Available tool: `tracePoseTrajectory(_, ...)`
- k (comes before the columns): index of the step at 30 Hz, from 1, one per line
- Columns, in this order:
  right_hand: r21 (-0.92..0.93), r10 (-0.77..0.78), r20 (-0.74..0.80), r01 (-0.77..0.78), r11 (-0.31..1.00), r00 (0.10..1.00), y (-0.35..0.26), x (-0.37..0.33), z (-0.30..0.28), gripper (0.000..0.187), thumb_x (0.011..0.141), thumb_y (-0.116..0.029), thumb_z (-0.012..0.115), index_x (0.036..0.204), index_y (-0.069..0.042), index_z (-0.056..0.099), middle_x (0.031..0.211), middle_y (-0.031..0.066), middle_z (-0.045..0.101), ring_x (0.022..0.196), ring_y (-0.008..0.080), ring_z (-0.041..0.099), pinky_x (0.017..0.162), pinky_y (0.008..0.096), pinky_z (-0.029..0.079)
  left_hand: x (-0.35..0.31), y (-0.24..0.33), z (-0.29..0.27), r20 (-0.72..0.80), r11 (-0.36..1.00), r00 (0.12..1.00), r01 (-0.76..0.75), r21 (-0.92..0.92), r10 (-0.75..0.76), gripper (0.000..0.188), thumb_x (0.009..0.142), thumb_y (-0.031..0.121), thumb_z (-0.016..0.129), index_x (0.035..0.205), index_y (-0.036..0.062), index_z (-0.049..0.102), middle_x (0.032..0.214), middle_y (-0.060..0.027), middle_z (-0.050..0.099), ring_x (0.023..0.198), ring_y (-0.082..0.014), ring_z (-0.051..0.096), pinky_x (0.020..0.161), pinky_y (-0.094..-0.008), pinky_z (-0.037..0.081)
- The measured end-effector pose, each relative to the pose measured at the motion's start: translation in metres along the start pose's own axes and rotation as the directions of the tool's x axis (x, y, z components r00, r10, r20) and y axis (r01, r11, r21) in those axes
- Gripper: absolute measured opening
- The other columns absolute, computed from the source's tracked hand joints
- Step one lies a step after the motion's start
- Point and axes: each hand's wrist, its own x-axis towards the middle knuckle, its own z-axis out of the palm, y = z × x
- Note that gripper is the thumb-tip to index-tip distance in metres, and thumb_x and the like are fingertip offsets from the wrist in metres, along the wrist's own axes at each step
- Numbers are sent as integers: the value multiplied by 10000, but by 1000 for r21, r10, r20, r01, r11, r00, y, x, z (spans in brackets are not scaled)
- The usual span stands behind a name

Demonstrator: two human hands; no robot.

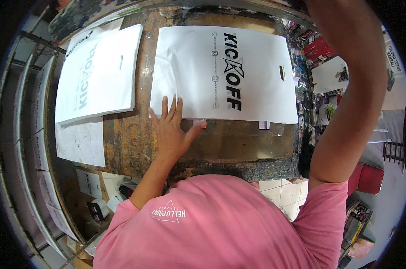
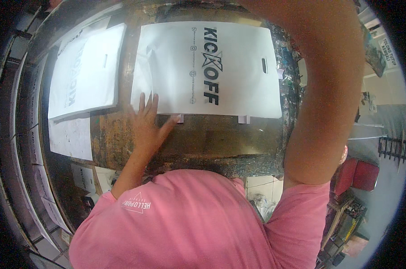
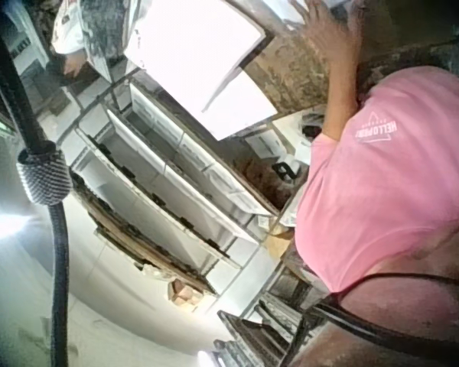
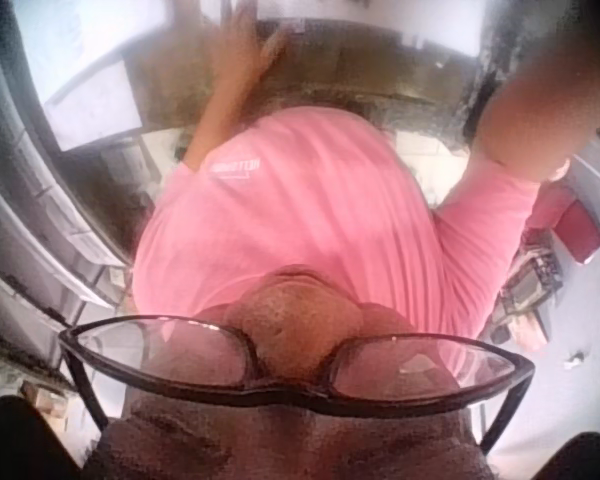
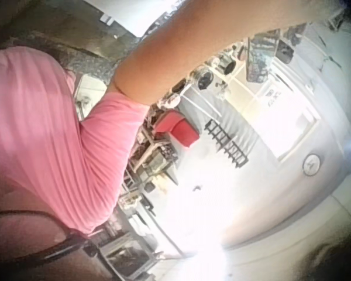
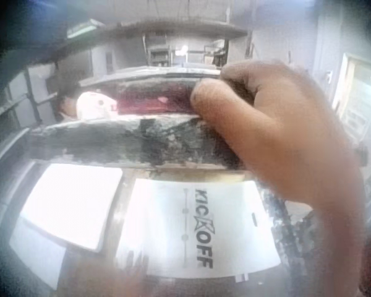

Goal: The person places white plastic bags one by one onto a screen-printing station, pulls a squeegee across the mesh to apply black ink, and then removes each printed bag.

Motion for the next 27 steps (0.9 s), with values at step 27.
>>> tracePoseTrajectory(27,-250,-201,-63,180,951,977,18,-14,7,393,887,-366,586,1046,-22,688,856,231,673,809,397,659,791,474,485,92,-358,-183,-519,737,820,504,451,-242,653,875,264,730,1480,178,501,1458,-309,474,1319,-329,536,1089,-396,423)
